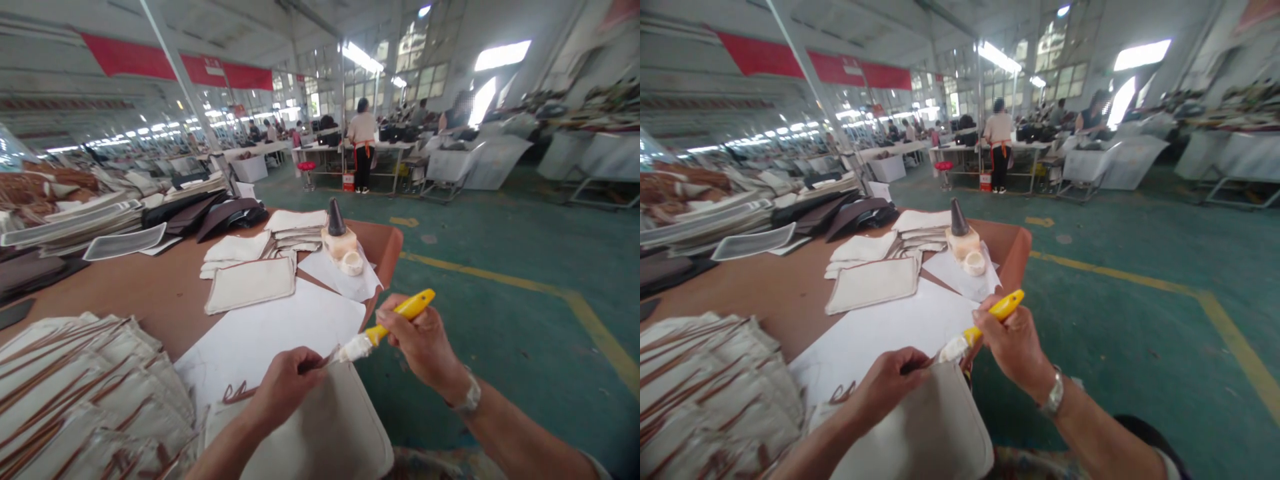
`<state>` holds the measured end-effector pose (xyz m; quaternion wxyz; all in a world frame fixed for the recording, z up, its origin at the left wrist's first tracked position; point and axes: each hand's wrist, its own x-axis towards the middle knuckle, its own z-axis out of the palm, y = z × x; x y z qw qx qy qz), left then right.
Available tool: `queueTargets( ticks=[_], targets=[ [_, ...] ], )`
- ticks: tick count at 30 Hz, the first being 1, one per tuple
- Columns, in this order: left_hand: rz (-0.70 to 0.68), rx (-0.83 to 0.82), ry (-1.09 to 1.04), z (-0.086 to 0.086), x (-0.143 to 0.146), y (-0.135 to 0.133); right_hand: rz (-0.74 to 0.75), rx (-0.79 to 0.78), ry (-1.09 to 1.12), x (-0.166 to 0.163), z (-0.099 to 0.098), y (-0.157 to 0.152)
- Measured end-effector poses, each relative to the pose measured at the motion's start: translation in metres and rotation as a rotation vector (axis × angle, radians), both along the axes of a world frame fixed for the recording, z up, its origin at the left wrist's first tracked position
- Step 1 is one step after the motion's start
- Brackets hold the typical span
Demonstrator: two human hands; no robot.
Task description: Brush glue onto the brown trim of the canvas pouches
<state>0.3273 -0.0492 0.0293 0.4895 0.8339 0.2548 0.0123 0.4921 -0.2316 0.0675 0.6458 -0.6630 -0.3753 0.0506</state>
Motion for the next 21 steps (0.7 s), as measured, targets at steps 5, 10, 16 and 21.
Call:
queueTargets(
  ticks=[5,10,16,21],
  targets=[
    [-0.018,-0.082,-0.094,0.009,-0.01,-0.017,-0.032,-0.016,-0.123,-0.012,-0.001,-0.002],
    [-0.039,-0.075,-0.133,0.014,-0.015,-0.028,-0.098,0.03,-0.182,-0.019,0.007,-0.02],
    [-0.077,0.235,-0.351,0.008,-0.023,-0.036,-0.135,0.023,-0.28,-0.019,0.007,-0.033],
    [-0.326,0.784,-0.751,0.013,-0.038,-0.043,-0.198,0.063,-0.187,-0.013,0.033,-0.056]
  ],
)
